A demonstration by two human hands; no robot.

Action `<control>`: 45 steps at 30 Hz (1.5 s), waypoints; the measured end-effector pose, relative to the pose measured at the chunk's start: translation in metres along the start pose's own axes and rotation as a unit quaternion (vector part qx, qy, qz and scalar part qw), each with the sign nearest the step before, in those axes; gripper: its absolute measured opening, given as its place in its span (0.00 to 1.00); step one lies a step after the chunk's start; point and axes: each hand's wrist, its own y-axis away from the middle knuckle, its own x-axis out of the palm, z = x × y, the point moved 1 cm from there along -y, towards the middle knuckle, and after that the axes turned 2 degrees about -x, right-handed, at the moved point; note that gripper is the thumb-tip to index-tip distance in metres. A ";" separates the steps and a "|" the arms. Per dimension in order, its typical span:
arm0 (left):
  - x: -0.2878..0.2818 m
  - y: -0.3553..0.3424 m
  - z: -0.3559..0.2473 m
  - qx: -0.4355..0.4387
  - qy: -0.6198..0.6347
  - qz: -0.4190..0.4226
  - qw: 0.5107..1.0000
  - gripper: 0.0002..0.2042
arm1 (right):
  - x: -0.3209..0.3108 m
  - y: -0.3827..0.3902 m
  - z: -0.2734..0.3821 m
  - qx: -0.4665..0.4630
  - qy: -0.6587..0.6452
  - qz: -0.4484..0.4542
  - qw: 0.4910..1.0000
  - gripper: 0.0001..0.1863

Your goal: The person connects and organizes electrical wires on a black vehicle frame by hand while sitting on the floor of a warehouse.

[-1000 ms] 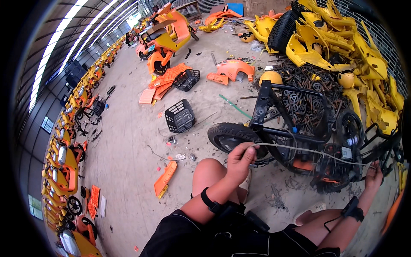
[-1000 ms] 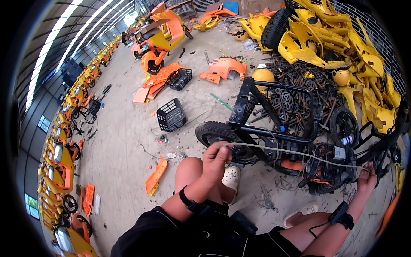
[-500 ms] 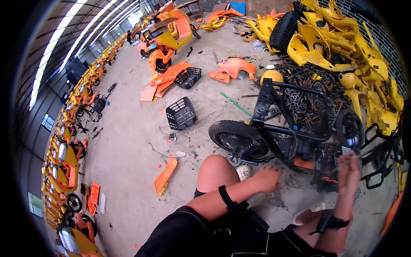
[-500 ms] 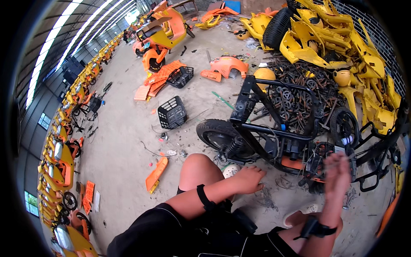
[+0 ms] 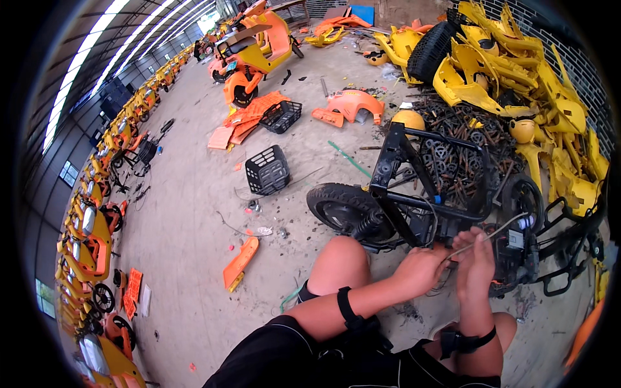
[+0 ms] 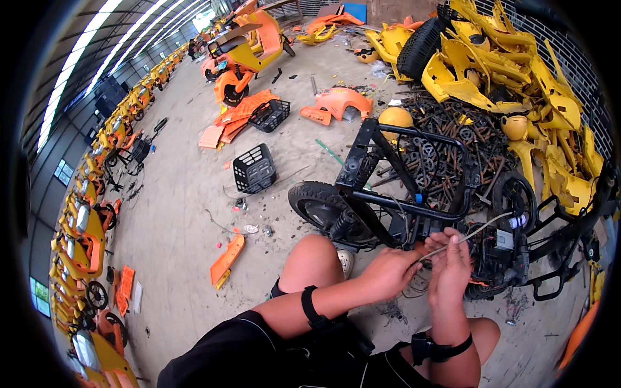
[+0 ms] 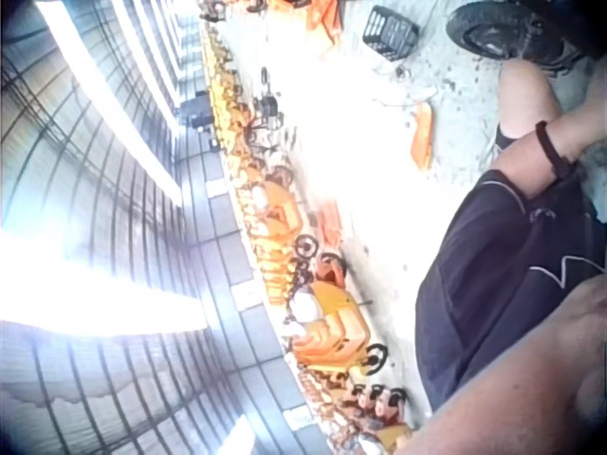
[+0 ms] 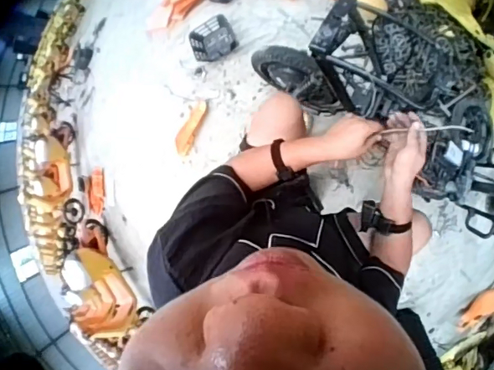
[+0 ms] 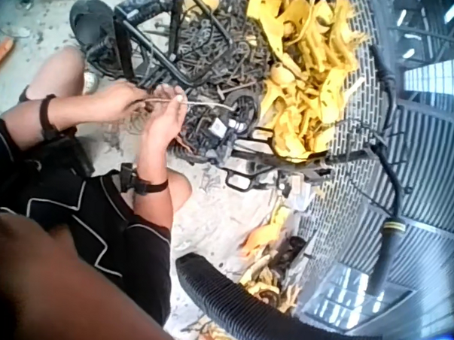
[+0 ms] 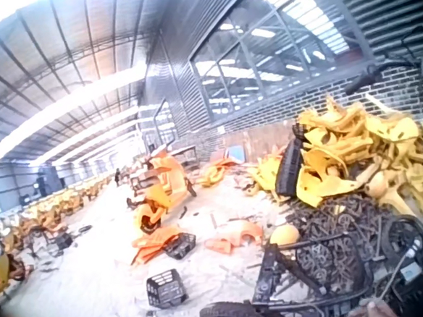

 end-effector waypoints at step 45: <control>-0.043 0.013 0.022 0.019 0.124 0.005 0.992 0.07 | -0.153 -0.067 -0.002 0.118 -0.003 -0.170 0.978 0.17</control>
